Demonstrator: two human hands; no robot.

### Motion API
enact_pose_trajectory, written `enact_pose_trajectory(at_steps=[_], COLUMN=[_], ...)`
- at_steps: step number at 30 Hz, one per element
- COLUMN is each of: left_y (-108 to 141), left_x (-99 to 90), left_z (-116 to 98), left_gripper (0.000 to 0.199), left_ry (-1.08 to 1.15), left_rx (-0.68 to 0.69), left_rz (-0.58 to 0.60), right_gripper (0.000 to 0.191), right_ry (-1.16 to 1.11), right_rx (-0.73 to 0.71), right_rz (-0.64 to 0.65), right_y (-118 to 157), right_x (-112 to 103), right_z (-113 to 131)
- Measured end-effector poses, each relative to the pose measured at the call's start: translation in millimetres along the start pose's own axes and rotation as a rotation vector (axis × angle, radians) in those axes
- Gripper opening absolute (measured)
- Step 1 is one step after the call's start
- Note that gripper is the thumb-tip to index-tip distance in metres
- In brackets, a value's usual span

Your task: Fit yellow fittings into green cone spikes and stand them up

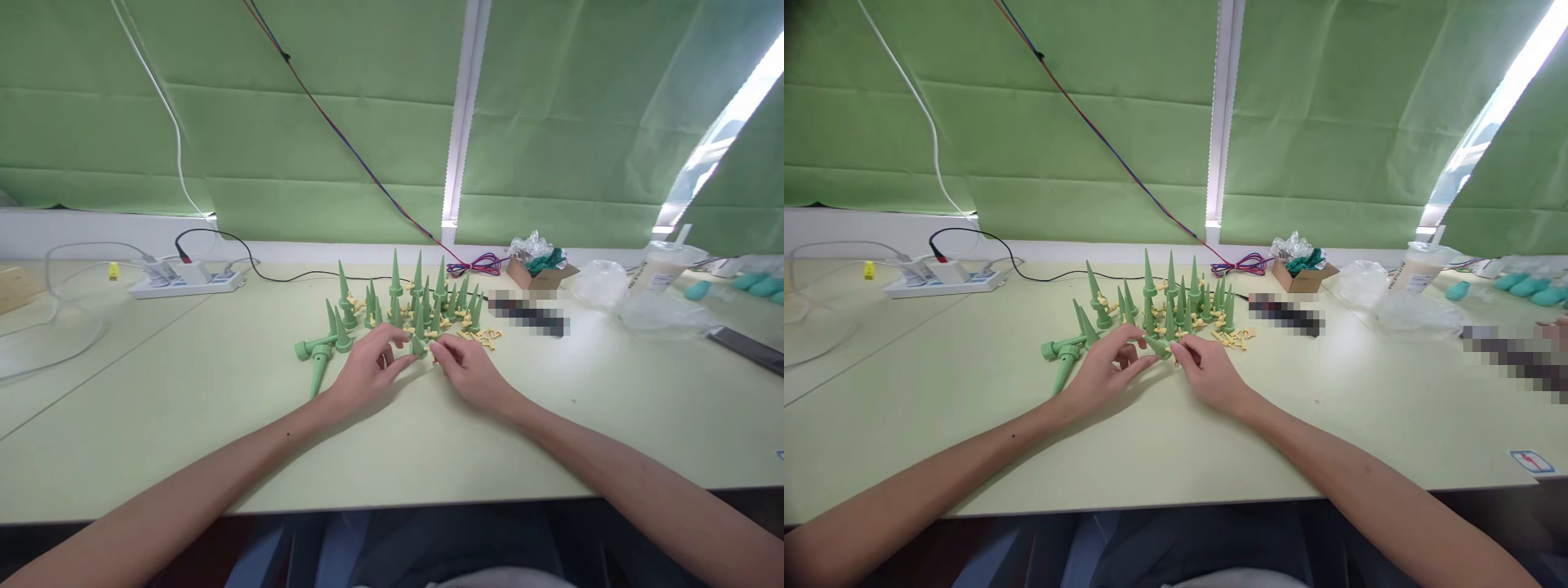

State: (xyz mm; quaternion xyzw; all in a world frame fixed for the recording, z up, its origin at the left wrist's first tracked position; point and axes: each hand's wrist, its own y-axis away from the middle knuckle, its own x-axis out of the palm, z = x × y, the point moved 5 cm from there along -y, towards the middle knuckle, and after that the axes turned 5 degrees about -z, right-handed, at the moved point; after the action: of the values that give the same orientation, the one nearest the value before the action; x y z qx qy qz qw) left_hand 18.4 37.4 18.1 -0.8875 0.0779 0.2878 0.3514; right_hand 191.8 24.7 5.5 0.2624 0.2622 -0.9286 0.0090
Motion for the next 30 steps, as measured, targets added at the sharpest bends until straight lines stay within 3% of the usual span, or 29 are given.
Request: enact_pose_trajectory(at_steps=[8, 15, 24, 30], left_y=[3, 6, 6, 4], left_x=[11.6, 14.3, 14.3, 10.6], left_z=[13, 13, 10, 3], left_gripper=[0.049, 0.051, 0.039, 0.036], left_ry=[0.151, 0.230, 0.210, 0.129], left_rx=[-0.293, -0.369, -0.344, -0.171], left_rz=[0.208, 0.304, 0.339, 0.255], right_gripper=[0.031, 0.024, 0.030, 0.033], right_ry=[-0.026, -0.012, 0.020, -0.011], right_rx=[-0.018, -0.068, -0.066, -0.056], right_rz=[-0.023, 0.040, 0.044, 0.049], right_y=[0, 0, 0, 2], right_x=[-3, 1, 1, 2], right_z=[3, 3, 3, 3])
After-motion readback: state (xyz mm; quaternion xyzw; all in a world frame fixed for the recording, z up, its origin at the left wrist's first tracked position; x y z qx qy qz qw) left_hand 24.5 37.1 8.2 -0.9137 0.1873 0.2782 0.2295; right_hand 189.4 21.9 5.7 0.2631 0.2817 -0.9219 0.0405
